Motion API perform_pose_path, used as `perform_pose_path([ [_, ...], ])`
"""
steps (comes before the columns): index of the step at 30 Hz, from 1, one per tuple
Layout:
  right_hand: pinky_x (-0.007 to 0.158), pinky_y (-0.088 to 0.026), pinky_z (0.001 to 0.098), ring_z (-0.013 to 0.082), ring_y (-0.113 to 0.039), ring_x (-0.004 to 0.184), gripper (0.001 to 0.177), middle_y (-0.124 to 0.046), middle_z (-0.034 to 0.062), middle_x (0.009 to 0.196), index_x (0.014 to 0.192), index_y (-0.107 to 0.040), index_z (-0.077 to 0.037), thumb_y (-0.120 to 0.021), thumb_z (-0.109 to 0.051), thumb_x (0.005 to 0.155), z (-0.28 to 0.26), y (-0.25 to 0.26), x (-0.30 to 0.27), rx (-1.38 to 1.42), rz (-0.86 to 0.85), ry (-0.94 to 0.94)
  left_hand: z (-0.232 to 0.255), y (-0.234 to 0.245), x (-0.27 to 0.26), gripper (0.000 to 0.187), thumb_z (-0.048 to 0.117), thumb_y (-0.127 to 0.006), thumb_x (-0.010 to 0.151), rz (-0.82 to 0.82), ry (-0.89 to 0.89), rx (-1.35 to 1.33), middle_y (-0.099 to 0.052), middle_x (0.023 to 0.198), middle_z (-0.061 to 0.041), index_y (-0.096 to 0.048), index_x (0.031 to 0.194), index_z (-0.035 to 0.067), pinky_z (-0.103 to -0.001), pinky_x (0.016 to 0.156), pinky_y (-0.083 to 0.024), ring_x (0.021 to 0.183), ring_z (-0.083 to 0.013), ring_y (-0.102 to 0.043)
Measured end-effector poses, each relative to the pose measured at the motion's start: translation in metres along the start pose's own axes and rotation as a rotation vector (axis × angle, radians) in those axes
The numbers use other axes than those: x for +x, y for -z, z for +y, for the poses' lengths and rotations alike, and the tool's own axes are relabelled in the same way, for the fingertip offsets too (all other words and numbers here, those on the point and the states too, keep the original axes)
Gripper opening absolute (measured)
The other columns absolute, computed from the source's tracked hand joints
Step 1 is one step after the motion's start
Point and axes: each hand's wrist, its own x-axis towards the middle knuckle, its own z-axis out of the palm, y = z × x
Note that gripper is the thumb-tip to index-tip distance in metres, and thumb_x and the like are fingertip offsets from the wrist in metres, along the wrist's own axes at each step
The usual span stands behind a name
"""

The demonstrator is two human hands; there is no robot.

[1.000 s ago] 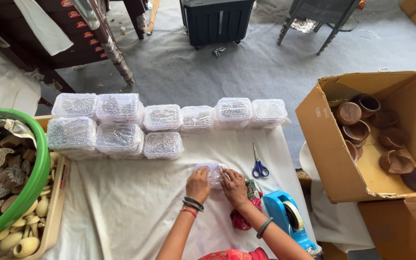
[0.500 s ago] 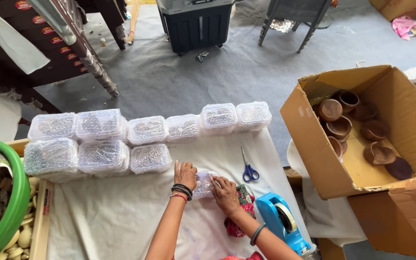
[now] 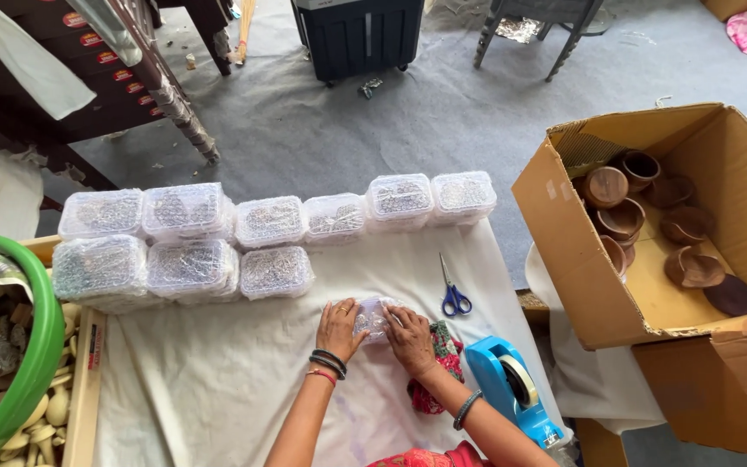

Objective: The person places a small decorative item into a clear plastic container and closes the lid. They then wrap the container in bubble wrap and secure it with clear packing tape, repeating the process for multiple items.

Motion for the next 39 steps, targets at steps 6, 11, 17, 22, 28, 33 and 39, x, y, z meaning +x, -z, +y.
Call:
perform_pose_path([
  [6, 0.088, -0.053, 0.0369, 0.0218, -0.063, 0.108, 0.043, -0.063, 0.0035, 0.131, 0.13, -0.067, -0.011, -0.074, -0.016, 0.087, 0.007, 0.014, 0.005, 0.397, 0.013, -0.305, -0.004, -0.042, -0.004, 0.061, 0.035, -0.076, 0.084, 0.177, 0.053, 0.089, -0.054, 0.142, -0.001, -0.059, 0.137, 0.01, -0.042, 0.123, -0.024, 0.137, -0.019, -0.045],
  [11, 0.08, -0.059, 0.0307, 0.0194, -0.065, 0.107, 0.052, -0.06, 0.0071, 0.128, 0.132, -0.064, -0.007, -0.074, -0.003, 0.081, 0.045, -0.003, -0.013, 0.728, 0.144, -0.587, -0.001, -0.049, -0.004, 0.06, 0.035, -0.075, 0.086, 0.182, 0.06, 0.146, -0.053, 0.141, -0.001, -0.058, 0.137, 0.009, -0.042, 0.124, -0.024, 0.135, -0.0193, -0.045],
  [17, 0.082, -0.057, 0.0314, 0.021, -0.066, 0.113, 0.059, -0.063, 0.0099, 0.125, 0.136, -0.062, -0.005, -0.067, 0.0, 0.078, 0.077, -0.029, -0.025, 0.761, 0.149, -0.654, 0.003, -0.044, -0.004, 0.057, 0.034, -0.075, 0.086, 0.163, 0.084, 0.153, -0.053, 0.141, 0.0, -0.058, 0.135, 0.011, -0.042, 0.123, -0.024, 0.135, -0.0187, -0.046],
  [22, 0.082, -0.057, 0.0333, 0.0227, -0.066, 0.111, 0.062, -0.062, 0.01, 0.13, 0.138, -0.061, -0.006, -0.071, -0.007, 0.076, 0.07, -0.02, -0.005, 0.621, 0.089, -0.666, 0.002, -0.046, -0.003, 0.056, 0.034, -0.075, 0.086, 0.16, 0.106, 0.133, -0.053, 0.141, 0.001, -0.058, 0.134, 0.013, -0.043, 0.122, -0.023, 0.135, -0.0183, -0.046],
  [28, 0.08, -0.054, 0.0359, 0.0245, -0.062, 0.11, 0.075, -0.059, 0.0124, 0.135, 0.141, -0.052, -0.004, -0.082, -0.014, 0.073, 0.075, -0.025, 0.025, 0.616, 0.116, -0.621, 0.002, -0.048, -0.003, 0.057, 0.035, -0.076, 0.085, 0.16, 0.109, 0.149, -0.053, 0.141, 0.001, -0.058, 0.135, 0.014, -0.044, 0.123, -0.023, 0.135, -0.0183, -0.046],
  [33, 0.08, -0.056, 0.0362, 0.0246, -0.067, 0.099, 0.03, -0.071, 0.0063, 0.109, 0.115, -0.073, -0.008, -0.077, -0.015, 0.086, 0.061, -0.027, 0.034, 0.671, 0.02, -0.612, 0.002, -0.051, -0.003, 0.057, 0.033, -0.077, 0.085, 0.177, 0.119, 0.098, -0.054, 0.141, 0.0, -0.058, 0.134, 0.014, -0.044, 0.122, -0.024, 0.134, -0.0185, -0.046],
  [39, 0.088, -0.051, 0.0377, 0.0243, -0.059, 0.102, 0.013, -0.067, 0.005, 0.098, 0.098, -0.076, -0.008, -0.074, -0.016, 0.088, 0.006, -0.021, 0.017, 0.297, 0.031, -0.258, 0.008, -0.046, -0.006, 0.058, 0.031, -0.075, 0.086, 0.181, 0.142, 0.052, -0.053, 0.143, -0.001, -0.056, 0.138, 0.012, -0.045, 0.122, -0.025, 0.136, -0.0199, -0.046],
])
